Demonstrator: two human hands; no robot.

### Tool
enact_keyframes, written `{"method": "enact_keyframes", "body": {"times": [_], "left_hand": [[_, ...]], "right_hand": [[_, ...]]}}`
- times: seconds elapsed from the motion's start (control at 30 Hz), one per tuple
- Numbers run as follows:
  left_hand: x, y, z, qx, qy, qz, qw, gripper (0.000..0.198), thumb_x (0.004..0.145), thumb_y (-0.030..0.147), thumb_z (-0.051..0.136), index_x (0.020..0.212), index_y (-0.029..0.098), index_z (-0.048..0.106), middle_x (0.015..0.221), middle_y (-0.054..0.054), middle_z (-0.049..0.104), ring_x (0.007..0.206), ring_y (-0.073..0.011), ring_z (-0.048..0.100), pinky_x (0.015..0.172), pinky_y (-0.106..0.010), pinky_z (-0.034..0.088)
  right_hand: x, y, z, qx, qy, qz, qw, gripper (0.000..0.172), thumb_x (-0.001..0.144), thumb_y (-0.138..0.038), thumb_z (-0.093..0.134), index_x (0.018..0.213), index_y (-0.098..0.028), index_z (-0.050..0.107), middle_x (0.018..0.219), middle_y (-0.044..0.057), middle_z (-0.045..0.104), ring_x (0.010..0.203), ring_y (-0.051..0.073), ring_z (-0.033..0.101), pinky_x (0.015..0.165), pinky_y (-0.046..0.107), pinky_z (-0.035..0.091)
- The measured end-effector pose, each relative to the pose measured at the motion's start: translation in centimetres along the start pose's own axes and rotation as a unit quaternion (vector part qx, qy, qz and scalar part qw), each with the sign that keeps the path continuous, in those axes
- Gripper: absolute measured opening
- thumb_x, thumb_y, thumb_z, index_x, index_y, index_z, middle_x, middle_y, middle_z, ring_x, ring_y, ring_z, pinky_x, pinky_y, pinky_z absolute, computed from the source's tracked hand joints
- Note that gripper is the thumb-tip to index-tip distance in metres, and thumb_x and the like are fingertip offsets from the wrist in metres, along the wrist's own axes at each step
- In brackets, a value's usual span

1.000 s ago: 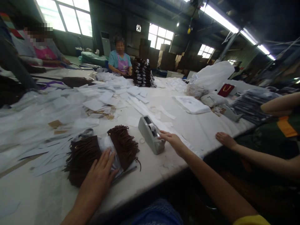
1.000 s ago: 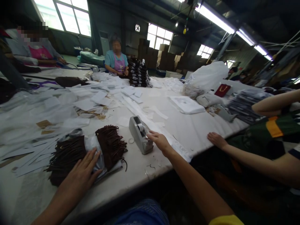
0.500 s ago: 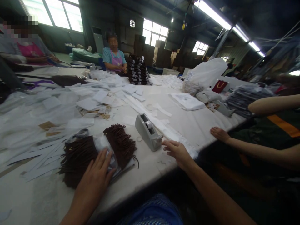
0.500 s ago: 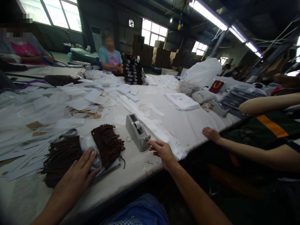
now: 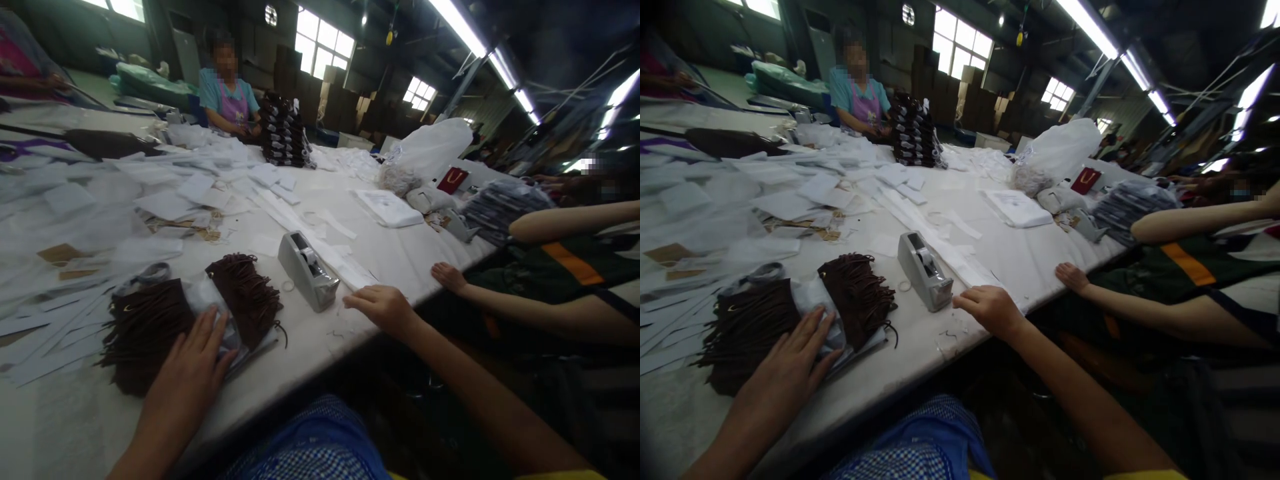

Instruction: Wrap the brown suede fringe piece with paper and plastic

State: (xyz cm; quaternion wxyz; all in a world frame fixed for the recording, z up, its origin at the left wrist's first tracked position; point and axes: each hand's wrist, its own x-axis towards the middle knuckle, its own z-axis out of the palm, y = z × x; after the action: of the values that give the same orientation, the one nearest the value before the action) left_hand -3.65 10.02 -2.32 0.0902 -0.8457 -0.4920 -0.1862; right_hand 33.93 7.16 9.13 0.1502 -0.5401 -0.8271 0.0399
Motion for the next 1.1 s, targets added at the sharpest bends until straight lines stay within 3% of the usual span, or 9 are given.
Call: {"method": "enact_keyframes", "body": {"times": [0.1,0.2,0.4,0.6,0.8,0.97,1.1], "left_hand": [[0.0,0.2,-0.1,-0.002,0.005,-0.003,1.000,0.055,0.099,0.037,0.028,0.139,0.005,0.048,0.150,-0.020,0.042,0.134,-0.0340,0.046,0.101,-0.052,0.046],[-0.1,0.5,-0.4,0.005,0.006,-0.020,1.000,0.050,0.098,0.033,0.036,0.139,0.009,0.049,0.151,-0.017,0.042,0.135,-0.0313,0.046,0.102,-0.050,0.046],[0.1,1.0,-0.9,0.008,-0.035,-0.052,0.998,0.053,0.091,0.020,0.051,0.143,0.014,0.044,0.154,-0.013,0.038,0.138,-0.0275,0.043,0.104,-0.047,0.047],[-0.1,1.3,0.2,0.001,-0.039,-0.068,0.997,0.053,0.090,0.021,0.051,0.143,0.015,0.045,0.155,-0.013,0.035,0.140,-0.0267,0.040,0.105,-0.049,0.047],[-0.2,1.6,0.5,-0.005,-0.029,-0.076,0.997,0.055,0.089,0.019,0.051,0.143,0.016,0.044,0.155,-0.013,0.035,0.142,-0.0258,0.037,0.105,-0.047,0.047],[-0.2,1.7,0.1,0.019,-0.012,-0.062,0.998,0.059,0.086,0.018,0.052,0.144,0.012,0.043,0.154,-0.015,0.037,0.140,-0.0274,0.039,0.101,-0.046,0.049],[-0.3,1.5,0.2,0.029,-0.020,-0.057,0.998,0.062,0.085,0.020,0.054,0.144,0.011,0.041,0.154,-0.016,0.037,0.139,-0.0278,0.041,0.100,-0.046,0.050]], "right_hand": [[3.6,-1.8,-2.8,-0.026,-0.069,-0.101,0.992,0.027,0.098,-0.024,0.047,0.102,-0.028,0.073,0.092,0.006,0.074,0.081,0.019,0.064,0.076,0.032,0.047],[8.3,-4.2,-3.5,-0.045,-0.135,-0.178,0.974,0.028,0.098,-0.023,0.045,0.101,-0.029,0.073,0.090,0.004,0.073,0.078,0.018,0.062,0.073,0.031,0.046],[18.3,-9.1,-0.1,-0.008,-0.192,-0.325,0.926,0.018,0.090,-0.033,0.062,0.077,-0.026,0.072,0.074,0.000,0.069,0.065,0.014,0.057,0.059,0.026,0.035],[27.0,-12.5,4.2,-0.003,-0.227,-0.458,0.860,0.018,0.085,-0.035,0.067,0.070,-0.025,0.070,0.074,-0.001,0.071,0.061,0.013,0.058,0.053,0.026,0.026],[32.4,-15.0,8.5,-0.002,-0.308,-0.433,0.847,0.023,0.072,-0.040,0.078,0.057,-0.026,0.068,0.059,-0.003,0.069,0.056,0.014,0.056,0.055,0.026,0.026],[34.2,-16.4,10.7,-0.009,-0.306,-0.461,0.833,0.030,0.060,-0.042,0.087,0.048,-0.024,0.066,0.046,-0.002,0.061,0.057,0.016,0.059,0.056,0.026,0.028],[35.7,-16.7,11.7,-0.054,-0.349,-0.414,0.839,0.030,0.055,-0.046,0.089,0.055,-0.023,0.069,0.053,0.000,0.065,0.065,0.018,0.061,0.060,0.025,0.030]]}}
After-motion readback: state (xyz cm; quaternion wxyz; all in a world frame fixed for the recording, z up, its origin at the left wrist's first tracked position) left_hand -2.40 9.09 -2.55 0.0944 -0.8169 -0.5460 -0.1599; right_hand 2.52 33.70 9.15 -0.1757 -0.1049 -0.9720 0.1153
